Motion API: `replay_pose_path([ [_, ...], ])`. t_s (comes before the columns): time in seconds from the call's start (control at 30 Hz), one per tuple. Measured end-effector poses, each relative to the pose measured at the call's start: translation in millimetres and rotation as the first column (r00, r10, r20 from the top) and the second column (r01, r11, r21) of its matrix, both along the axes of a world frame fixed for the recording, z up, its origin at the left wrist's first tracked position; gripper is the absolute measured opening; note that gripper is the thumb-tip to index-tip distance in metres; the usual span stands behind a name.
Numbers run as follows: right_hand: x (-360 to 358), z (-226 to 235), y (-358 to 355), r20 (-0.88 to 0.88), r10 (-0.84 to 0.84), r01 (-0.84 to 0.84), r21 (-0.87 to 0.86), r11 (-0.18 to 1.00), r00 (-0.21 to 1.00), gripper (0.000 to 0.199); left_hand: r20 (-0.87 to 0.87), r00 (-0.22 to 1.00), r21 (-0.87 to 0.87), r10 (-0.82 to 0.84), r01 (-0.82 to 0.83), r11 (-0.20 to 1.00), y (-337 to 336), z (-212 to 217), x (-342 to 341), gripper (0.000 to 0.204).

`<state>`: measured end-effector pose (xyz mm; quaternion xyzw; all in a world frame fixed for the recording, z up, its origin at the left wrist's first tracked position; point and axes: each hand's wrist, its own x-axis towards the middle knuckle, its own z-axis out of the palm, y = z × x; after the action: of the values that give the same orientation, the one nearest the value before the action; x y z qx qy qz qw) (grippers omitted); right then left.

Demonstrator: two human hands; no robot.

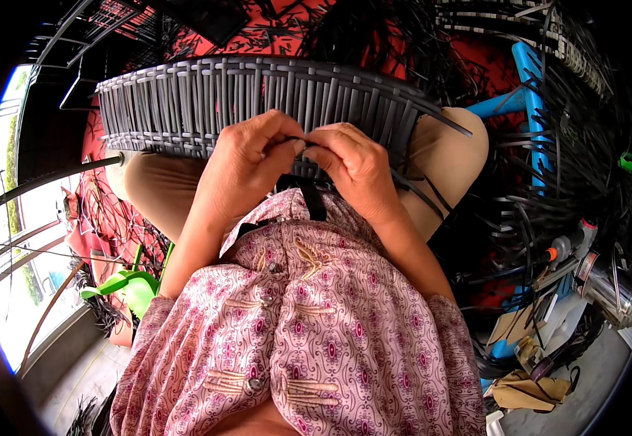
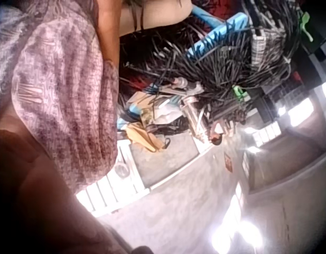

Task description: The person sits cross-legged on the floor and weaves black synthetic strands through the frame of a chair seat. They repeatedly thread the strands by hand, adjust the weave, and trim excess material with scissors. The person works on a single seat component while other furniture frames and materials are visible nearby.

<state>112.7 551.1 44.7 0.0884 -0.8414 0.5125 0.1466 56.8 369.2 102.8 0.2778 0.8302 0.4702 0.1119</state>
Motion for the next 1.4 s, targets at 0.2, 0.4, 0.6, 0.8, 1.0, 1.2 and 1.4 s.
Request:
replay_pose_path([
  [0.2, -4, -16, -2, 0.241, -0.105, 0.191, -0.368, 0.910, 0.965, 0.019, -0.051, 0.964, -0.028, 0.260, -0.262, 0.965, 12, -75, -22, 0.021],
  [0.4, -12, -28, -9, 0.347, -0.201, 0.297, -0.248, 0.922, 0.916, 0.019, -0.259, 0.939, -0.311, 0.225, -0.301, 0.901, 32, -75, -19, 0.025],
  [0.6, -14, -27, -15, 0.443, -0.251, 0.386, -0.246, 0.889, 0.860, 0.021, -0.095, 0.954, -0.088, 0.284, -0.292, 0.952, 24, -88, -21, 0.023],
  [0.8, -16, -31, -15, 0.363, -0.279, 0.345, -0.131, 0.929, 0.889, 0.018, 0.013, 0.957, 0.042, 0.290, -0.290, 0.956, 19, -92, -19, 0.021],
  [1.0, -21, -28, -16, 0.114, -0.244, 0.224, 0.163, 0.961, 0.963, 0.014, -0.080, 0.954, 0.064, 0.289, -0.285, 0.956, 18, -96, -17, 0.018],
  [1.2, -22, -24, -16, 0.148, -0.209, 0.169, 0.244, 0.955, 0.967, 0.013, -0.132, 0.988, -0.180, 0.080, -0.103, 0.978, 3, -80, -28, 0.019],
  [1.4, -17, -6, -30, -0.108, -0.190, 0.215, 0.308, 0.927, 0.976, 0.023, -0.140, 0.983, -0.090, 0.114, -0.128, 0.988, -28, -50, -18, 0.011],
])
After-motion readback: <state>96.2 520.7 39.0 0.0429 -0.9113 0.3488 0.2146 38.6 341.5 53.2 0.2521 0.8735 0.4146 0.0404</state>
